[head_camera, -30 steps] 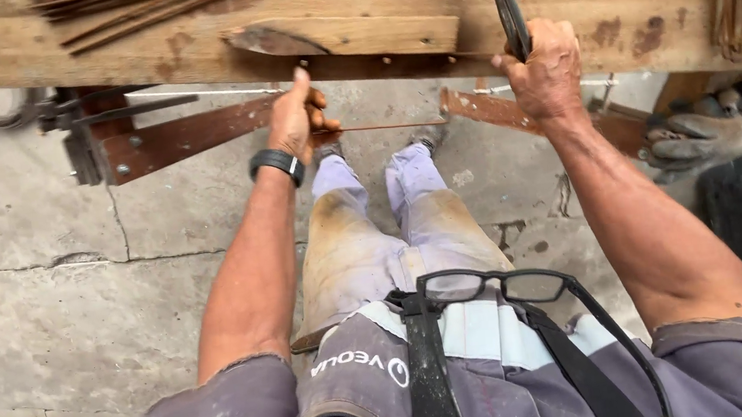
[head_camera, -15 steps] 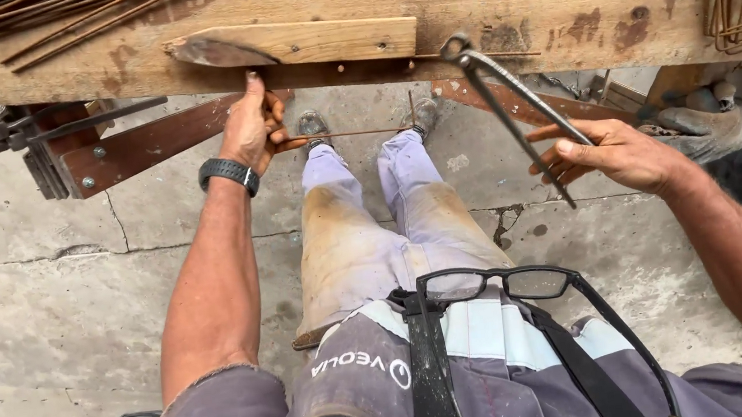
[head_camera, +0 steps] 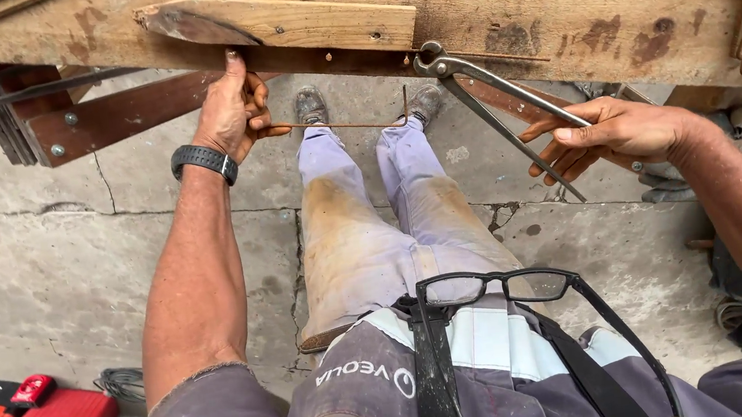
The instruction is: The person bends long metal rods into rectangular shapes using a manual bending tool attached to a wooden workbench. They repeatedly pick up rods, position them in the tool, and apply force to create uniform bends.
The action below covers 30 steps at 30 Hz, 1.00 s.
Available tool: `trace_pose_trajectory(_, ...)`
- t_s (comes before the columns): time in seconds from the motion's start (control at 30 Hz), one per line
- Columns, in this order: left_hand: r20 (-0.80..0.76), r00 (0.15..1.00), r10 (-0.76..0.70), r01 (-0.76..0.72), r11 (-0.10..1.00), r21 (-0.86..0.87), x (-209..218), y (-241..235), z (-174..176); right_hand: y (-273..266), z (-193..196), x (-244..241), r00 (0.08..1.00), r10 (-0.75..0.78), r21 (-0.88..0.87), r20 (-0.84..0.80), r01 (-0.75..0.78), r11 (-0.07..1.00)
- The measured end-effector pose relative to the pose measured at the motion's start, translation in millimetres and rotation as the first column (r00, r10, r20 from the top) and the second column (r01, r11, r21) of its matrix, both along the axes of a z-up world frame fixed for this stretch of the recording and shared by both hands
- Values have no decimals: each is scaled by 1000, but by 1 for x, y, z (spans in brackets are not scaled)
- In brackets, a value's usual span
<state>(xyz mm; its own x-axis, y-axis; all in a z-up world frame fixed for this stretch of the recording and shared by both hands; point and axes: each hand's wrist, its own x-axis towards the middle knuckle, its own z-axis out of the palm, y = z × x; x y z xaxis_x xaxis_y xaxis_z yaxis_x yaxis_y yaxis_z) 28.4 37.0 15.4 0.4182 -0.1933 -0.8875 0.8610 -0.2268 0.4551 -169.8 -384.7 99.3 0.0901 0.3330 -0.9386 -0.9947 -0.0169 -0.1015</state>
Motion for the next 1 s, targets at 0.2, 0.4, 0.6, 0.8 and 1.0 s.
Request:
trace_pose_trajectory(0.2,-5,1000,-11,11,1000,-6,-2,-1,-1,-9,-22,1,992,124,63,-31,-122,991)
trace_pose_trajectory(0.4,-36,999,-8,8,1000,2,0,-1,2,7,-53,-31,979,133,226,152,-165,960)
trace_pose_trajectory(0.6,-64,998,-16,15,1000,-10,2,-1,9,86,-53,-76,988,-114,175,102,95,980)
trace_pose_trajectory(0.8,-18,996,-83,81,994,-73,1,7,-4,253,-74,-101,704,-705,132,84,694,708)
trace_pose_trajectory(1.0,-29,992,-122,118,989,-94,5,9,-6,354,-100,-67,369,-918,202,149,897,393)
